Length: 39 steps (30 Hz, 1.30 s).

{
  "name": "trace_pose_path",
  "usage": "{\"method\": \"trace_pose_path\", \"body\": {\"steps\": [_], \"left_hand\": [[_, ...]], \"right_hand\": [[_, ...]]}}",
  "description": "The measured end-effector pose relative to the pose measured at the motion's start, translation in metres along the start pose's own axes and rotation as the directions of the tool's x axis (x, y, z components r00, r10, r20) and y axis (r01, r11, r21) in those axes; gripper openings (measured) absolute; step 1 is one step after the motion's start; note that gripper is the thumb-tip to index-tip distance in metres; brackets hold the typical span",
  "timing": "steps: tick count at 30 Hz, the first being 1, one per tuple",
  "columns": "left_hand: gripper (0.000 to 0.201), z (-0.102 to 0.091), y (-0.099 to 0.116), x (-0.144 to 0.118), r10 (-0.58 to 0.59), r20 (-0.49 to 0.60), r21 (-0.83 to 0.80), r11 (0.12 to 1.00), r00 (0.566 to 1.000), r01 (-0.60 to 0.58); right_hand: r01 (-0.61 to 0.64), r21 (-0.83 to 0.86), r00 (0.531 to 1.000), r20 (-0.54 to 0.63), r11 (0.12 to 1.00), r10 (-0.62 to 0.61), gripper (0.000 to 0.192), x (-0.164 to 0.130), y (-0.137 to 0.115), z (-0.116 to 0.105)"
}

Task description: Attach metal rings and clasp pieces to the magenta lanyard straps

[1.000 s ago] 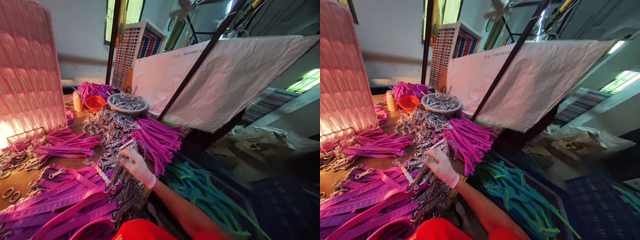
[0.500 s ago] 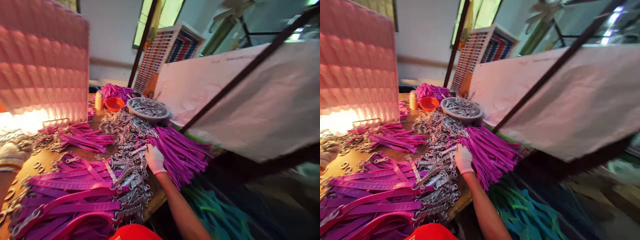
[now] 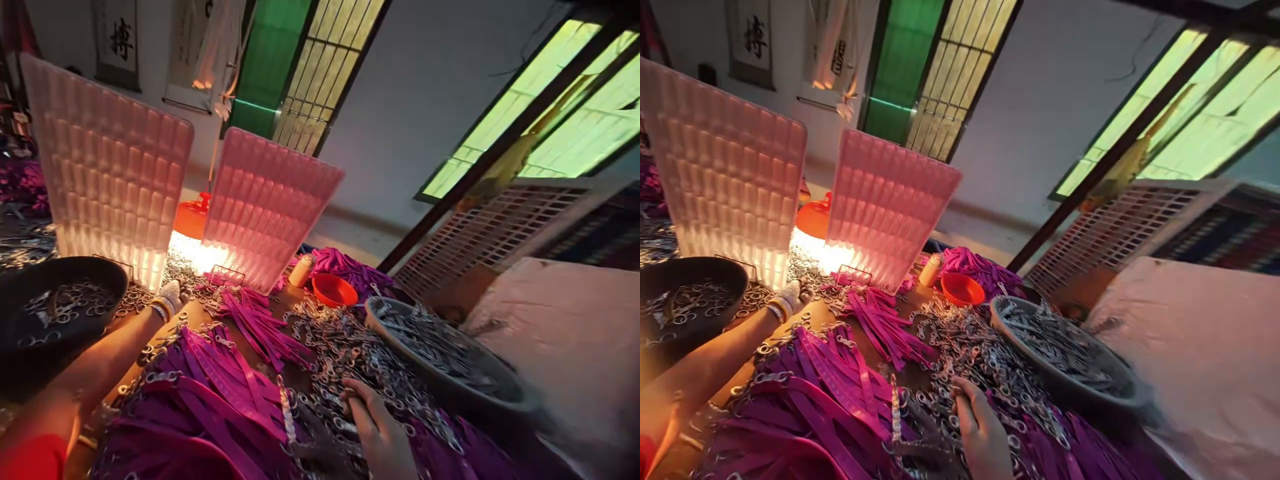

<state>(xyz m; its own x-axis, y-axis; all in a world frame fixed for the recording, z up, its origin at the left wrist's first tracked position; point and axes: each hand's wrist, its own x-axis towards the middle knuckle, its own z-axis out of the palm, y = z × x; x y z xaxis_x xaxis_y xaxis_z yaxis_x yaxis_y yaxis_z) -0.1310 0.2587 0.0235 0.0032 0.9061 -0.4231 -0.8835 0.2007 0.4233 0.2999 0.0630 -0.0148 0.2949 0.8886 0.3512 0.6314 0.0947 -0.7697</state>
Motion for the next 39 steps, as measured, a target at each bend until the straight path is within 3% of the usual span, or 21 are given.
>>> {"method": "trace_pose_path", "body": {"steps": [3,6,11,14,18,21,23,26,33,39], "left_hand": [[0.033,-0.010,0.013,-0.006,0.030,-0.046,-0.038,0.999,0.999,-0.032],[0.024,-0.014,0.020,-0.018,-0.013,-0.033,-0.059,0.998,0.999,0.011],[0.023,-0.011,0.021,-0.057,-0.115,0.102,-0.063,0.991,0.988,0.122],[0.022,-0.006,0.013,-0.085,-0.157,0.183,-0.050,0.984,0.970,0.169],[0.016,-0.007,-0.002,-0.118,-0.183,0.267,-0.037,0.979,0.946,0.200],[0.018,-0.016,-0.009,-0.131,-0.197,0.296,-0.035,0.976,0.935,0.216],[0.021,-0.024,-0.012,-0.133,-0.205,0.297,-0.038,0.973,0.933,0.226],[0.025,-0.037,-0.011,-0.132,-0.199,0.284,-0.058,0.973,0.938,0.224],[0.023,-0.053,-0.001,-0.123,-0.153,0.232,-0.110,0.977,0.961,0.182],[0.021,-0.057,0.003,-0.110,-0.097,0.172,-0.100,0.988,0.980,0.116]], "right_hand": [[0.136,0.038,0.985,0.101,0.990,-0.139,0.033,0.010,-0.038,0.030],[0.249,0.122,0.934,0.231,0.961,-0.272,0.027,0.017,-0.084,0.056],[0.383,0.264,0.802,0.380,0.885,-0.461,0.023,0.033,-0.162,0.107],[0.456,0.247,0.769,0.375,0.855,-0.518,0.025,0.048,-0.199,0.147],[0.589,0.219,0.688,0.370,0.778,-0.624,0.038,0.063,-0.231,0.192],[0.631,0.240,0.608,0.439,0.738,-0.662,0.035,0.061,-0.242,0.210],[0.637,0.250,0.579,0.470,0.729,-0.666,0.031,0.056,-0.246,0.217],[0.607,0.265,0.587,0.486,0.749,-0.647,0.028,0.049,-0.249,0.225],[0.356,0.365,0.728,0.469,0.860,-0.500,0.028,0.058,-0.263,0.243],[0.099,0.429,0.727,0.585,0.898,-0.360,0.032,0.055,-0.264,0.245]]}}
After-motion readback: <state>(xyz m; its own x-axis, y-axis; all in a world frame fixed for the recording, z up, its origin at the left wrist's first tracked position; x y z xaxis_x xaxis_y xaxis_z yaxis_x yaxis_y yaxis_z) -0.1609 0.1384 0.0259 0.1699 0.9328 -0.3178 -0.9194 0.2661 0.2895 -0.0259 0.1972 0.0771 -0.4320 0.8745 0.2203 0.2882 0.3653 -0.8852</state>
